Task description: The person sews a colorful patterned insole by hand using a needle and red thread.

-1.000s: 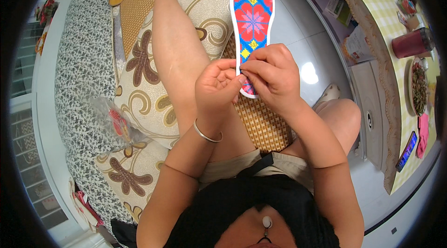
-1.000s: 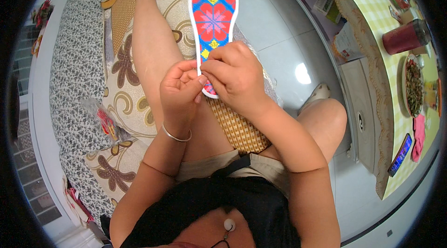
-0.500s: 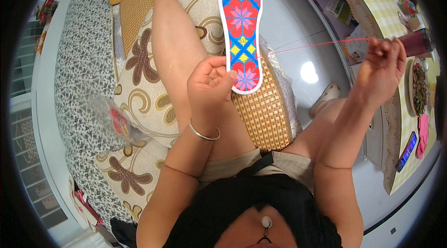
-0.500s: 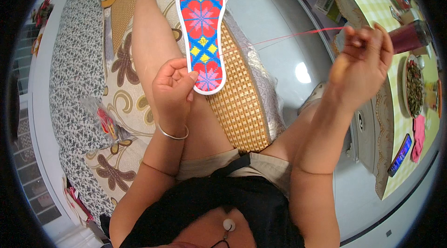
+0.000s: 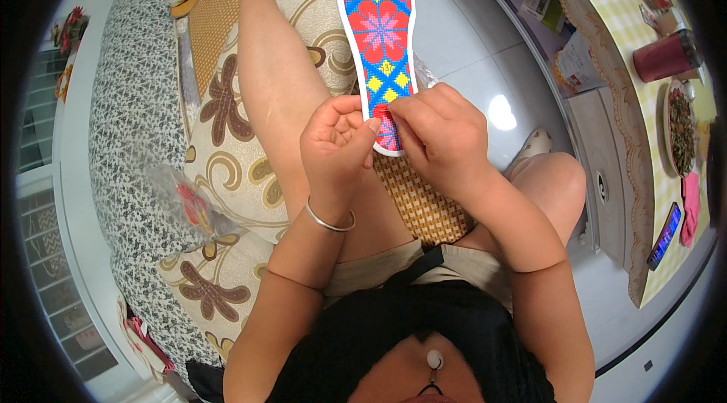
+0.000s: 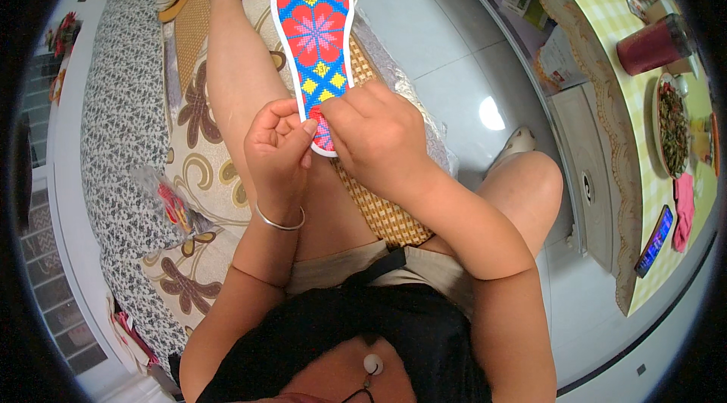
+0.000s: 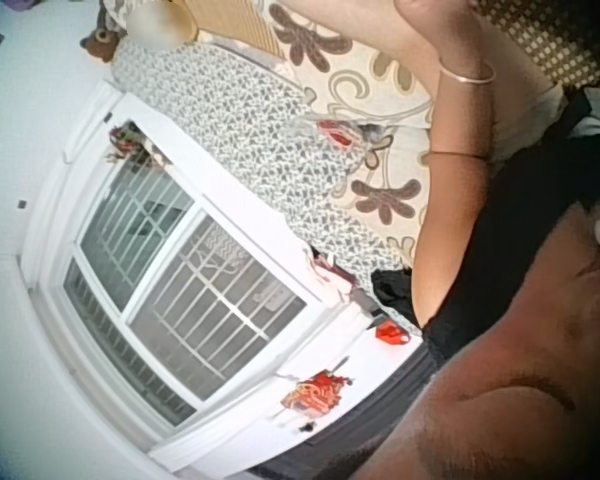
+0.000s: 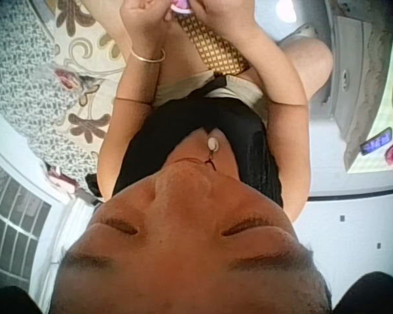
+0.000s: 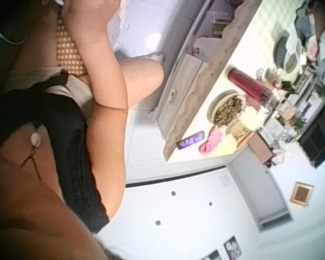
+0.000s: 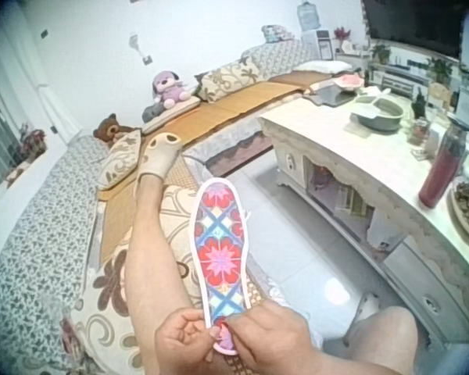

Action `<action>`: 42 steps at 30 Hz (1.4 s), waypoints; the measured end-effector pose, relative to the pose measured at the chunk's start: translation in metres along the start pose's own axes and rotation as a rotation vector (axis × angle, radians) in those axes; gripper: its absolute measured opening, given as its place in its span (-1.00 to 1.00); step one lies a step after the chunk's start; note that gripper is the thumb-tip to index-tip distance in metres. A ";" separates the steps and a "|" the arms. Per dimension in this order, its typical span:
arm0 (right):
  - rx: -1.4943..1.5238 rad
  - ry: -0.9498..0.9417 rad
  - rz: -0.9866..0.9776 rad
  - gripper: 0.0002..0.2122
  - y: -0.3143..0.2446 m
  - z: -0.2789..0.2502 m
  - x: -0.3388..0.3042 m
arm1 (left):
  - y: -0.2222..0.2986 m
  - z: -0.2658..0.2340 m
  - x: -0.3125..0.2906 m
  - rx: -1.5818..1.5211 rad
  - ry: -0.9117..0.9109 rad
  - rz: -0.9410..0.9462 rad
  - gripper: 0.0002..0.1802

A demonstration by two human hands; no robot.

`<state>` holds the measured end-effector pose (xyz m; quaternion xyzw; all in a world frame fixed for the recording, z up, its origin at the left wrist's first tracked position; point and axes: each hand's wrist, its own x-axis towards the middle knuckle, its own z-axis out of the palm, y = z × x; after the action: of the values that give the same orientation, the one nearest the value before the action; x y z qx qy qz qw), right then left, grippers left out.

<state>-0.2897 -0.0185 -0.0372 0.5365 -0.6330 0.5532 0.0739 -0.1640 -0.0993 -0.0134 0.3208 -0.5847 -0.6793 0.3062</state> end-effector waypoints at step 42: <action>-0.089 0.144 0.291 -0.76 0.045 -0.035 -0.014 | -0.019 -0.006 0.016 -0.185 -0.034 -0.029 -0.77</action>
<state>-0.3357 0.0085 -0.0621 0.3941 -0.7210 0.5665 0.0619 -0.1701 -0.1131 -0.0339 0.2881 -0.5197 -0.7401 0.3148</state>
